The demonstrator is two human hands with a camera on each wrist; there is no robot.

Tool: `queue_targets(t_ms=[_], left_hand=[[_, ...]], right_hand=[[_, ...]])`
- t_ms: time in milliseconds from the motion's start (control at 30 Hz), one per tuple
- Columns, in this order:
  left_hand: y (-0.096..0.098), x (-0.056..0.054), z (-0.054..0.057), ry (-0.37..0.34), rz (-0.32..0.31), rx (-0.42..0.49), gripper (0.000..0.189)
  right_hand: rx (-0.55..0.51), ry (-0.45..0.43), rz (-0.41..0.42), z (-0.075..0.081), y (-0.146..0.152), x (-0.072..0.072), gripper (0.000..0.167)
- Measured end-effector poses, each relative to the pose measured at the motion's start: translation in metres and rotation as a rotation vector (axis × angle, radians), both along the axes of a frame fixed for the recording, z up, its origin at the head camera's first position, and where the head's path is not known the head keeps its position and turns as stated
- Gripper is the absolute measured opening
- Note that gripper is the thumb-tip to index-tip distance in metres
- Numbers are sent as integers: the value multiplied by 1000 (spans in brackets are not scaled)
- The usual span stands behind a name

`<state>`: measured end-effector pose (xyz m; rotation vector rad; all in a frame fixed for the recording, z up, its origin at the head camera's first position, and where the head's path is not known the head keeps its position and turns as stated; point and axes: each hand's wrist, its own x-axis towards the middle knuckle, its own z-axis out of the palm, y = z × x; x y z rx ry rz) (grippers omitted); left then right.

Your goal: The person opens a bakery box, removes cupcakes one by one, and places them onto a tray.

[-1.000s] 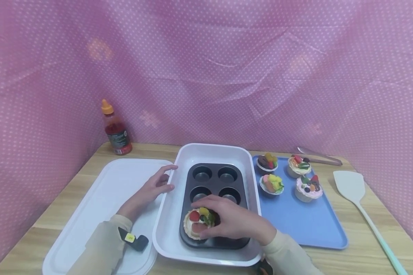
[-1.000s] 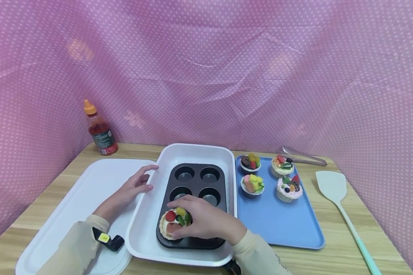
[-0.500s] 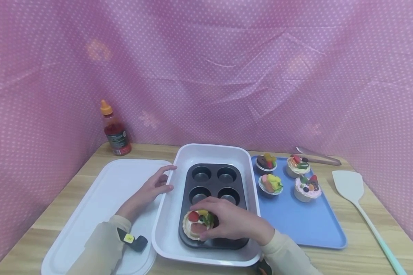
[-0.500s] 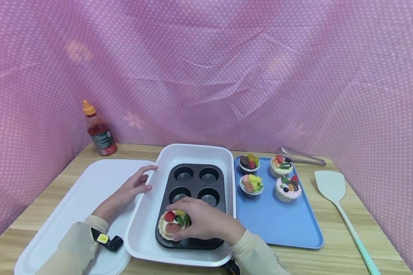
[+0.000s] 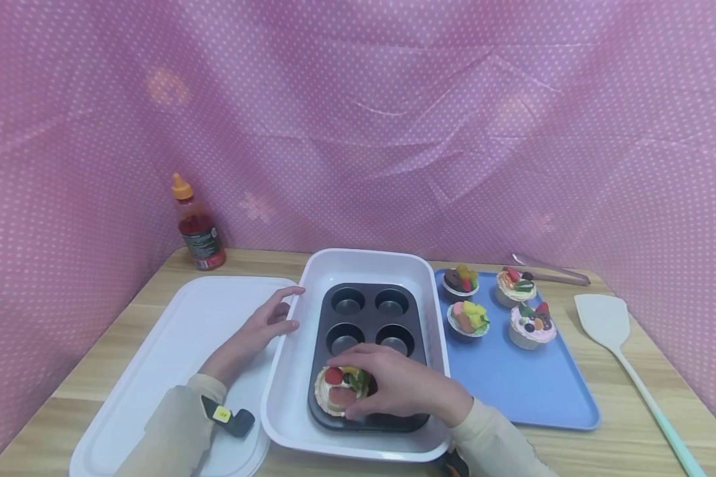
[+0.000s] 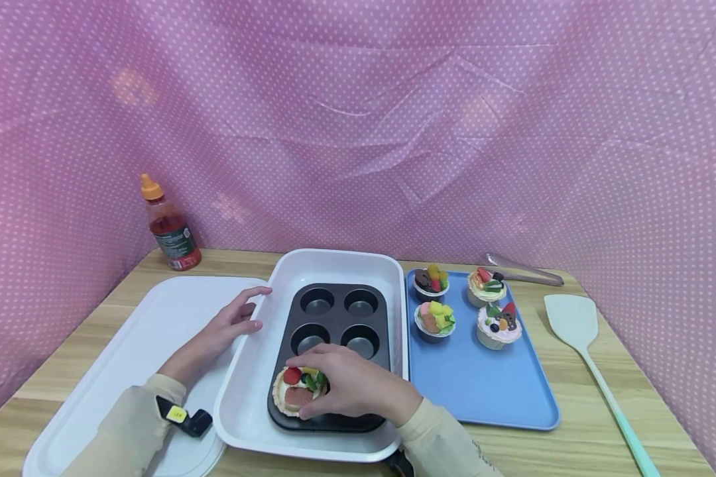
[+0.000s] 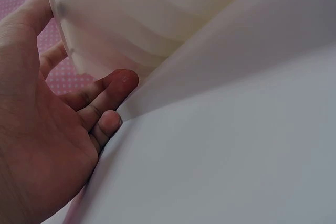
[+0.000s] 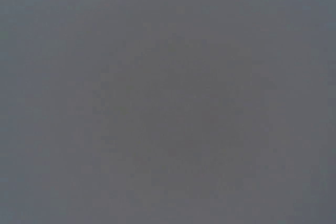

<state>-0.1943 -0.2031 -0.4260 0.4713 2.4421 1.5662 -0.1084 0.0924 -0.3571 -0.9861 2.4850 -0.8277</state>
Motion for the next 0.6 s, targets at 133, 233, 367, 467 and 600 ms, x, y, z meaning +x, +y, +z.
queue_targets(t_ms=[133,233,367,467,600], left_hand=[[0,0,0,1,0,-1,59],[-1,0,0,0,-3,3,60],[0,0,-1,11,-6,10,59],[0,0,-1,4,2,10,58],[0,0,0,-10,9,7,58]], right_hand=[[-10,27,15,-1,0,0,62],[-16,46,24,-2,1,-1,61],[-26,60,33,-3,1,-1,61],[-38,58,38,-4,2,-2,60],[-57,35,34,-4,2,-3,60]])
